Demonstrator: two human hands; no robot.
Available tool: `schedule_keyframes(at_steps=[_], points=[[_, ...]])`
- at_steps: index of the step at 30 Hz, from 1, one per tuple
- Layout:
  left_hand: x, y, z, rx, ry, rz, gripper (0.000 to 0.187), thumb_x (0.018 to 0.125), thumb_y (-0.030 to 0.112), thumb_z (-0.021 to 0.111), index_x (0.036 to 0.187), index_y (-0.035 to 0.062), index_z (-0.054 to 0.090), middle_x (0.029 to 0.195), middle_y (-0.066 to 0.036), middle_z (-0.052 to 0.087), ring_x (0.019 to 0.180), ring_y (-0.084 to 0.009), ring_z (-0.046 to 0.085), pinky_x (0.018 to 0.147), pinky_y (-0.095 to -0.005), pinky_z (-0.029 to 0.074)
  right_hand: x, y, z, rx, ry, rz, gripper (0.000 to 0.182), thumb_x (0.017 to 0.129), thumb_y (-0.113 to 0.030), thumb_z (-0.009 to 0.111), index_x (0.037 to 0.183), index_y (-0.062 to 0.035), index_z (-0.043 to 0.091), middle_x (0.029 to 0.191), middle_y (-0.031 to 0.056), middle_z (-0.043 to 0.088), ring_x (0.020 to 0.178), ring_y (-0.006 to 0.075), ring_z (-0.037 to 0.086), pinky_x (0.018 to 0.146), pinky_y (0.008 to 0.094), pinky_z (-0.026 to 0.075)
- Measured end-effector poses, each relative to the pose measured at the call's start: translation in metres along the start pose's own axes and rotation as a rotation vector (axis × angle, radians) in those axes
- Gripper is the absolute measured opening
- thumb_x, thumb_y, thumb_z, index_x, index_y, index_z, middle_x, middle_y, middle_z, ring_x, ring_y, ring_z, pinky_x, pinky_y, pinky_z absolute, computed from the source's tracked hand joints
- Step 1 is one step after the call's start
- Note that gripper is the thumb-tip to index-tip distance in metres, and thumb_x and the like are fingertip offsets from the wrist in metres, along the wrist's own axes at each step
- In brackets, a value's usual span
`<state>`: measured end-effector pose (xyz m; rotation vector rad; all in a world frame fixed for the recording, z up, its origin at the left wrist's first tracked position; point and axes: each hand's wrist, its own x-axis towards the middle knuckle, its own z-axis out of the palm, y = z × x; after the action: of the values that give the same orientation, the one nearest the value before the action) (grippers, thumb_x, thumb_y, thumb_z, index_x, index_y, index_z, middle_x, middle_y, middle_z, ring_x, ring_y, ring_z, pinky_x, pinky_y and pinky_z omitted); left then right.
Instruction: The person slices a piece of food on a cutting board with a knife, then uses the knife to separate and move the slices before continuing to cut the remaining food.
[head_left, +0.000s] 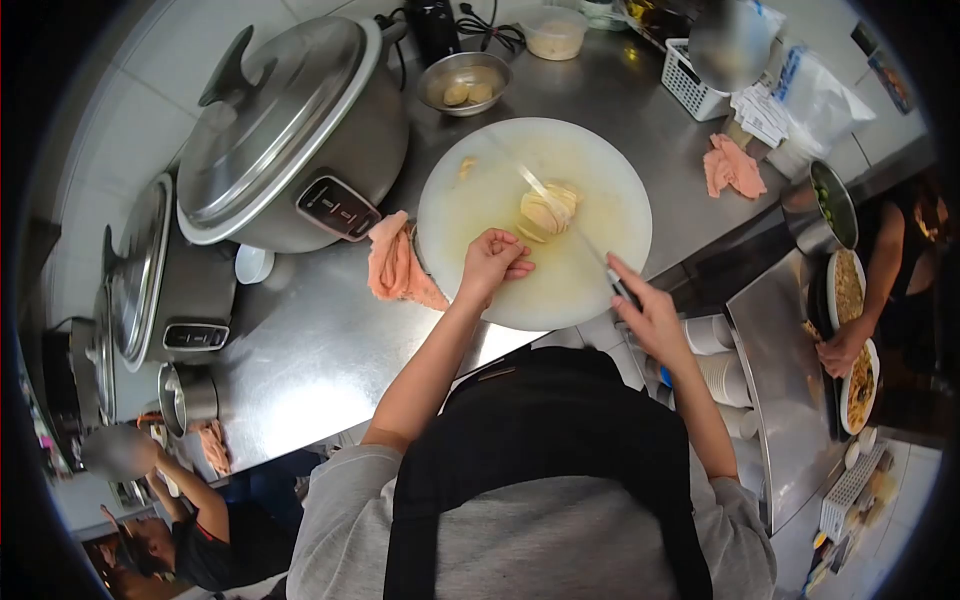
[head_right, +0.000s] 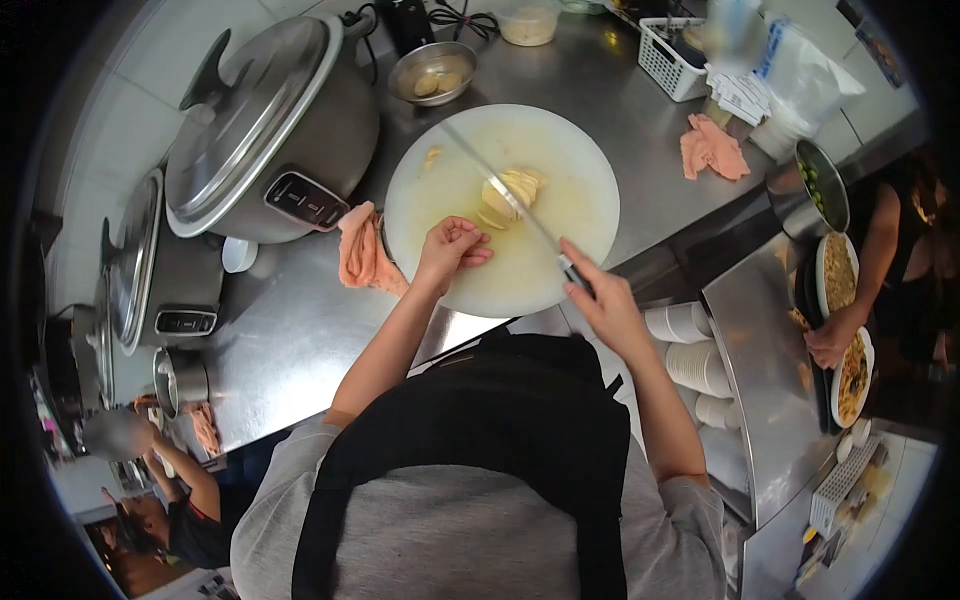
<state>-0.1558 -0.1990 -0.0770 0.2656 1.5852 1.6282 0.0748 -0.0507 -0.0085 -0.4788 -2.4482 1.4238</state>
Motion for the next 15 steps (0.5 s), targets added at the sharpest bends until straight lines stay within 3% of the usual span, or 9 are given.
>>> schedule_keyframes(at_steps=[2, 6, 9, 12, 15], points=[[0.002, -0.001, 0.002, -0.007, -0.011, 0.001, 0.017, 0.093, 0.008, 0.061, 0.104, -0.0003, 0.051, 0.092, -0.013, 0.068, 0.072, -0.0182, 0.070, 0.061, -0.0247, 0.058, -0.006, -0.007, 0.006, 0.017, -0.110, 0.100, 0.054, 0.091, -0.011, 0.057, 0.143, -0.0070, 0.043, 0.127, 0.0229, 0.059, 0.118, 0.0333, 0.059, 0.096, 0.0365, 0.045], [0.003, -0.003, 0.006, -0.019, 0.001, 0.033, 0.018, 0.092, 0.006, 0.061, 0.105, -0.0004, 0.051, 0.090, -0.011, 0.067, 0.071, -0.0179, 0.070, 0.061, -0.0245, 0.057, 0.000, 0.001, 0.010, 0.018, -0.161, 0.053, 0.053, 0.093, -0.013, 0.057, 0.143, -0.0074, 0.042, 0.126, 0.0228, 0.060, 0.117, 0.0374, 0.058, 0.096, 0.0372, 0.045], [0.001, -0.005, 0.007, 0.011, 0.023, 0.049, 0.019, 0.091, 0.006, 0.062, 0.105, -0.0002, 0.051, 0.088, -0.010, 0.066, 0.071, -0.0180, 0.070, 0.060, -0.0248, 0.057, 0.005, -0.008, 0.005, 0.046, -0.245, 0.198, 0.054, 0.093, -0.013, 0.056, 0.144, -0.0079, 0.042, 0.127, 0.0216, 0.059, 0.117, 0.0371, 0.058, 0.097, 0.0373, 0.044], [0.000, -0.004, 0.007, 0.066, 0.087, 0.077, 0.020, 0.090, 0.006, 0.064, 0.104, -0.0001, 0.052, 0.086, -0.010, 0.065, 0.069, -0.0180, 0.069, 0.058, -0.0249, 0.057, 0.007, 0.018, 0.012, 0.019, -0.218, 0.115, 0.053, 0.092, -0.012, 0.056, 0.144, -0.0079, 0.042, 0.130, 0.0201, 0.058, 0.117, 0.0359, 0.059, 0.098, 0.0376, 0.045], [0.004, -0.009, 0.007, 0.058, 0.097, 0.080, 0.020, 0.090, 0.006, 0.064, 0.104, -0.0017, 0.052, 0.088, -0.013, 0.065, 0.066, -0.0196, 0.068, 0.055, -0.0255, 0.055, 0.009, 0.003, 0.009, 0.055, -0.263, 0.196, 0.052, 0.091, -0.010, 0.056, 0.141, -0.0068, 0.044, 0.133, 0.0184, 0.056, 0.119, 0.0308, 0.058, 0.100, 0.0373, 0.044]])
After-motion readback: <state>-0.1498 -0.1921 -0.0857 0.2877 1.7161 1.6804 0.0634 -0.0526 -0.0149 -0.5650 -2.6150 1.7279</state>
